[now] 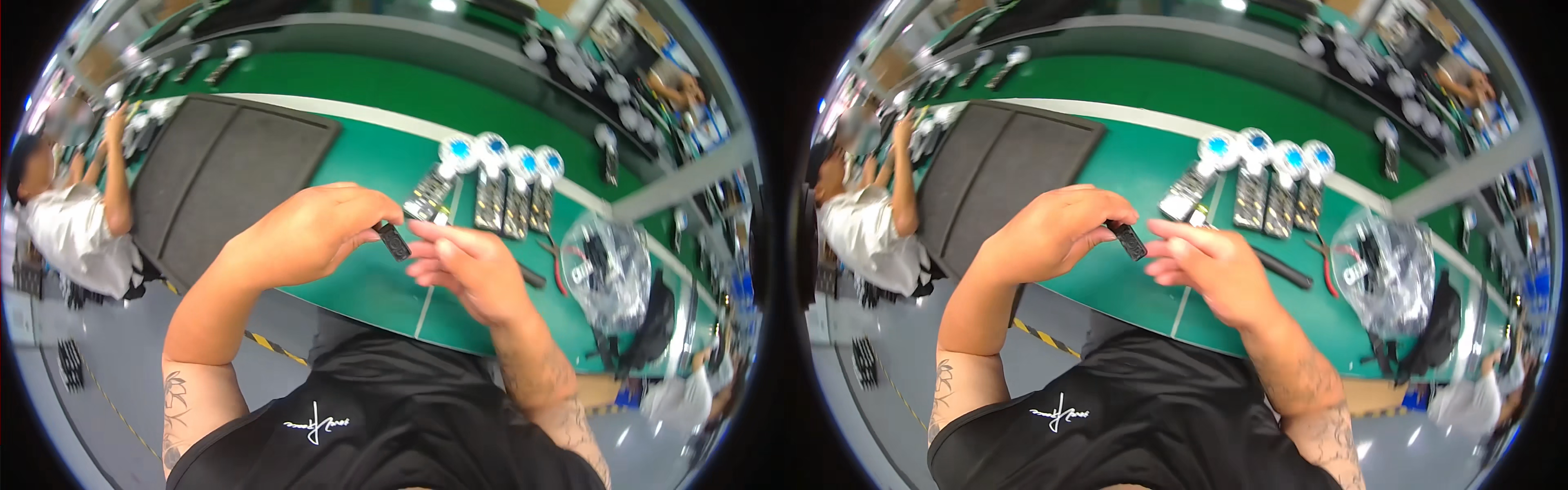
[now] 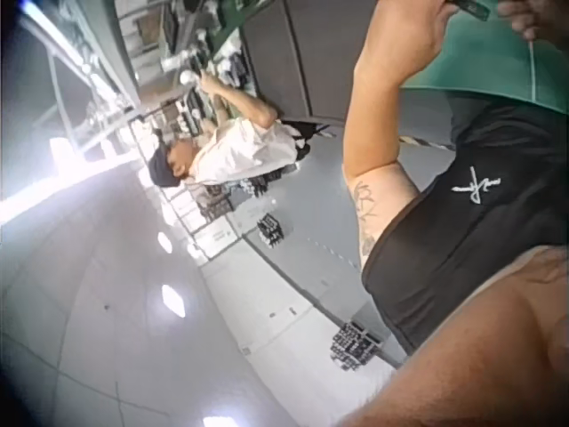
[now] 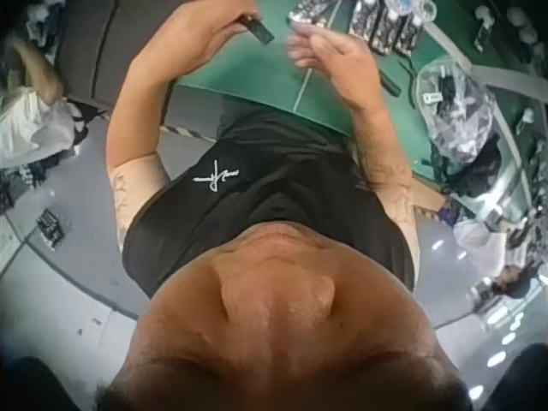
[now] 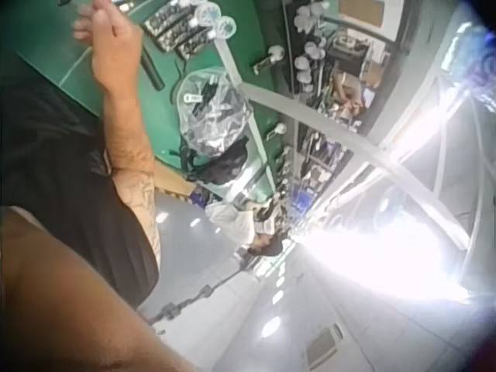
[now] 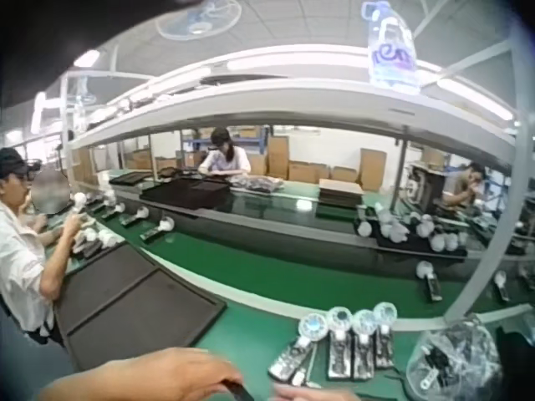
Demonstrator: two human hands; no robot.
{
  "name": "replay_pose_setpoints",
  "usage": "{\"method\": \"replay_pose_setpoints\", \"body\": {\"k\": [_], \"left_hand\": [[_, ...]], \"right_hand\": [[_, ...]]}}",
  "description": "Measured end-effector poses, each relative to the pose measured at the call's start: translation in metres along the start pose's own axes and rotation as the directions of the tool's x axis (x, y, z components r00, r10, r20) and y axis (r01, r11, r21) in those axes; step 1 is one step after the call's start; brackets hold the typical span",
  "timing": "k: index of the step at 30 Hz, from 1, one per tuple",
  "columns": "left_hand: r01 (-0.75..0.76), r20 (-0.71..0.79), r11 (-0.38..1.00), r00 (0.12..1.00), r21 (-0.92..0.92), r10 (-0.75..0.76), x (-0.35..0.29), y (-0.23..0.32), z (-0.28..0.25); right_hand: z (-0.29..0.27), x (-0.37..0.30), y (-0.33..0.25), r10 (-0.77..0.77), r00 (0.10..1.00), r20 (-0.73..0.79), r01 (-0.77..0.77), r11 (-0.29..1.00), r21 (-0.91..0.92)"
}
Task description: Assembling electronic components into housings on a production line.
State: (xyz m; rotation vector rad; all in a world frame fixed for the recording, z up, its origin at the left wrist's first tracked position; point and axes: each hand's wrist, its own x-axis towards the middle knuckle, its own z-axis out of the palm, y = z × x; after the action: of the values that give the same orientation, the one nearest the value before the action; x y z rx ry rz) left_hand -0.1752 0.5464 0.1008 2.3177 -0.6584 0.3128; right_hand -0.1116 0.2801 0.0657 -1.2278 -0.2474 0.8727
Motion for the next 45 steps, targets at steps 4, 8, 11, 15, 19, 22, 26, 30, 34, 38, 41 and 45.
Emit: {"method": "replay_pose_setpoints", "body": {"k": [4, 8, 11, 15, 19, 22, 26, 30, 34, 38, 41, 45], "left_hand": [[-0.135, 0.095, 0.988, 0.985, -0.073, 0.142, 0.044, 0.011, 0.031], [-0.011, 0.053, 0.983, 0.998, -0.182, 0.021, 0.072, 0.012, 0.048], [0.242, -0.13, 0.97, 0.961, -0.038, -0.245, 0.082, -0.029, 0.086], [0.569, -0.145, 0.794, 0.822, 0.214, -0.55, 0.102, -0.054, 0.127], [0.605, 0.083, 0.708, 0.736, 0.366, -0.672, 0.115, -0.062, 0.123], [0.669, 0.205, 0.688, 0.659, 0.28, -0.724, 0.115, -0.067, 0.106], [0.605, 0.192, 0.45, 0.711, -0.657, -0.676, 0.088, -0.063, 0.092], [0.339, 0.255, 0.051, 0.792, -0.94, -0.554, 0.063, -0.031, 0.083], [0.336, 0.277, 0.005, 0.784, -0.942, -0.555, 0.045, -0.015, 0.094], [0.221, 0.197, -0.024, 0.812, -0.975, -0.549, 0.041, -0.002, 0.103], [0.306, 0.182, 0.152, 0.825, -0.94, -0.535, 0.036, 0.006, 0.104], [0.294, 0.031, 0.495, 0.881, -0.817, -0.473, 0.032, 0.019, 0.119]], "right_hand": [[-0.03, -0.007, 0.011, -0.01, 0.996, 0.09, -0.012, 0.971, 0.241], [-0.057, -0.018, 0.014, -0.057, 0.989, 0.135, 0.005, 0.933, 0.36], [-0.064, -0.027, 0.012, -0.168, 0.977, 0.131, 0.1, 0.905, 0.414], [-0.077, -0.036, 0.009, -0.242, 0.967, 0.081, 0.196, 0.907, 0.374], [-0.082, -0.045, 0.005, -0.302, 0.953, 0.007, 0.284, 0.903, 0.321], [-0.081, -0.048, 0.001, -0.385, 0.919, -0.083, 0.389, 0.858, 0.336], [-0.081, -0.046, 0.0, -0.414, 0.903, -0.116, 0.428, 0.84, 0.333], [-0.063, -0.033, -0.003, -0.442, 0.885, -0.145, 0.464, 0.853, 0.237], [-0.047, -0.019, 0.001, -0.43, 0.891, -0.146, 0.447, 0.888, 0.109], [-0.034, -0.008, 0.007, -0.391, 0.911, -0.128, 0.402, 0.913, 0.071], [-0.031, -0.005, 0.012, -0.433, 0.885, -0.169, 0.44, 0.898, 0.004], [-0.024, -0.003, 0.021, -0.469, 0.86, -0.2, 0.45, 0.883, -0.137]]}}
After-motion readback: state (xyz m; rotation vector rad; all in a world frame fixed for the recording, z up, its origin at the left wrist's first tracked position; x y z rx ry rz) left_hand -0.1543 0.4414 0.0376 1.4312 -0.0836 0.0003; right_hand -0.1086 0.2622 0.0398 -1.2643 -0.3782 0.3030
